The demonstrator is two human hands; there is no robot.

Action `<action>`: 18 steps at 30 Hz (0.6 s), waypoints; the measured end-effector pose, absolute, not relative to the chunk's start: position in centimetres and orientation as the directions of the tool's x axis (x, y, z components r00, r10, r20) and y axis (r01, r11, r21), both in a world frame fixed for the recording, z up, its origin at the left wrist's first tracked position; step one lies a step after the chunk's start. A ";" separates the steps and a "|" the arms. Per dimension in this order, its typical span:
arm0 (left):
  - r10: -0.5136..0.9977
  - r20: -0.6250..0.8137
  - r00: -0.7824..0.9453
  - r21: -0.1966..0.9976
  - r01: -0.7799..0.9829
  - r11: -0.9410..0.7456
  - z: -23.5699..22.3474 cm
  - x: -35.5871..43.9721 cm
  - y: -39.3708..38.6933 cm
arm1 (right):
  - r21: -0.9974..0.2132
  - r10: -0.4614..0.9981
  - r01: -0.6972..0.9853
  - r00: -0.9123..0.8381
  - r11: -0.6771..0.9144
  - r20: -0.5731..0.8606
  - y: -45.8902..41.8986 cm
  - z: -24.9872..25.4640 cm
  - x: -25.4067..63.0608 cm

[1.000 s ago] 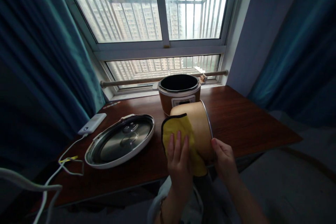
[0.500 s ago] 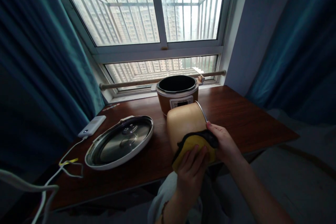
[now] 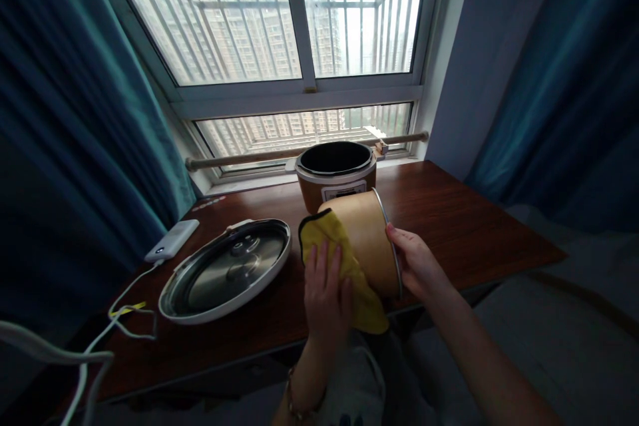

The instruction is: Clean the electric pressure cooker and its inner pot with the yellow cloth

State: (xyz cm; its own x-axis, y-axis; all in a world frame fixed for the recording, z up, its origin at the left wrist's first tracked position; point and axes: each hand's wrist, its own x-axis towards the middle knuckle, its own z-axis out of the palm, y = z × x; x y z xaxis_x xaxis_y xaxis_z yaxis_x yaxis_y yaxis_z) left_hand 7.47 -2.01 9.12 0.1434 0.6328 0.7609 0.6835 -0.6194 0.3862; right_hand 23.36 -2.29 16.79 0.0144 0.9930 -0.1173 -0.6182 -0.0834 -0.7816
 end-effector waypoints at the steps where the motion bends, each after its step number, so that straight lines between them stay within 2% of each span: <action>1: 0.693 0.719 0.054 0.516 0.627 -0.584 9.1 7.6 -2.0 | -0.784 0.993 -0.615 0.016 -0.085 -0.121 -2.2 16.7 23.4; 3: 0.790 0.608 -0.075 0.711 0.494 -0.500 9.1 8.0 -2.2 | -0.782 0.991 -0.617 0.021 -0.090 -0.130 -2.1 16.6 23.6; 5: 0.839 0.529 -0.128 0.799 0.408 -0.442 8.9 8.3 -2.5 | -0.781 0.989 -0.618 0.035 -0.089 -0.140 -2.0 16.5 23.6; 10: 0.838 0.525 -0.152 0.808 0.397 -0.434 8.3 8.6 -2.9 | -0.802 0.992 -0.597 0.075 -0.036 -0.101 -2.3 15.2 23.7; 14: 0.836 0.526 -0.156 0.802 0.417 -0.427 8.3 8.5 -2.8 | -0.874 0.988 -0.479 0.152 0.079 0.007 -3.5 13.2 24.3; 18: 0.811 0.570 -0.133 0.762 0.456 -0.461 8.2 8.6 -3.0 | -0.905 0.996 -0.426 0.086 0.010 -0.030 -4.9 12.3 24.3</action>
